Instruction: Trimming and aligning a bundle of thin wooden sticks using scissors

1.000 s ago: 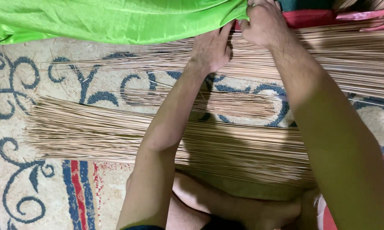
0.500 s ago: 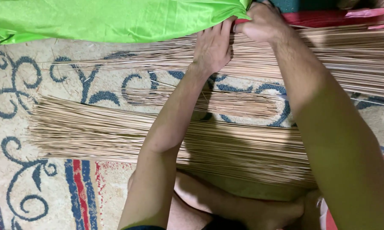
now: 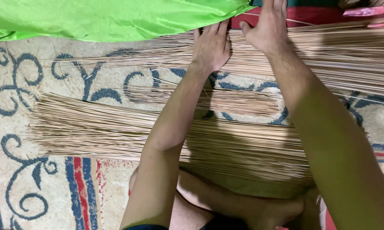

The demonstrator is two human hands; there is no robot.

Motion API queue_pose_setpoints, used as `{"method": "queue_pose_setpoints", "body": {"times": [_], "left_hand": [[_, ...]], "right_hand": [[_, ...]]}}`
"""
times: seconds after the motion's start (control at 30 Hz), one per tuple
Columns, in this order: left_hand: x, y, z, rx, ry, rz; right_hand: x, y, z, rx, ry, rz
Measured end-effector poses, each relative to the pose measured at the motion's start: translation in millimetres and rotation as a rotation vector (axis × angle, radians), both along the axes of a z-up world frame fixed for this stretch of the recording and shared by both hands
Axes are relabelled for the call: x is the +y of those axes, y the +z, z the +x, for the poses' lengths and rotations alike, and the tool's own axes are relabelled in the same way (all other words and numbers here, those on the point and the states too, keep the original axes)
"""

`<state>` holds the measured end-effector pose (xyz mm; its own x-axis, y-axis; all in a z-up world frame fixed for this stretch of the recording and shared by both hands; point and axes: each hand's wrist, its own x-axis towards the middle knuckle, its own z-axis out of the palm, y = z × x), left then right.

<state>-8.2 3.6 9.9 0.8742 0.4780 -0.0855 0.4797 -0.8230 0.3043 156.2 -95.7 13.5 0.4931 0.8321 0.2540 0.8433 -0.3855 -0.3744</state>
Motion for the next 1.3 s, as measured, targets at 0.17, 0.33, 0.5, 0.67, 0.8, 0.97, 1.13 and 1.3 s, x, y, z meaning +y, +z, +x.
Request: {"method": "queue_pose_setpoints", "body": {"times": [0.17,0.33,0.5,0.67,0.8,0.97,1.13,1.3], "left_hand": [[-2,-2,-6,-0.046,-0.009,0.047],[-2,6,-15,-0.045,-0.034,0.097],[-4,-13,-16,-0.131,-0.007,0.192],[-11,-2,-18,-0.292,0.031,0.214],[-11,4,-17,-0.222,-0.124,0.149],[-22,6,-20,-0.126,-0.12,0.185],[-32,8,-18,-0.185,-0.088,0.204],[-31,8,-14,-0.075,-0.142,0.181]], "right_hand": [[-25,10,-10,-0.117,0.091,0.139],[-44,-3,-1,-0.306,0.128,0.092],[-58,-17,5,-0.264,0.222,0.023],[-65,-8,6,-0.204,0.304,-0.116],[-65,7,2,-0.123,0.347,-0.237],[-68,11,-16,-0.209,0.29,-0.423],[-78,21,-17,-0.227,0.403,-0.453],[-91,23,15,-0.244,0.296,-0.481]]}}
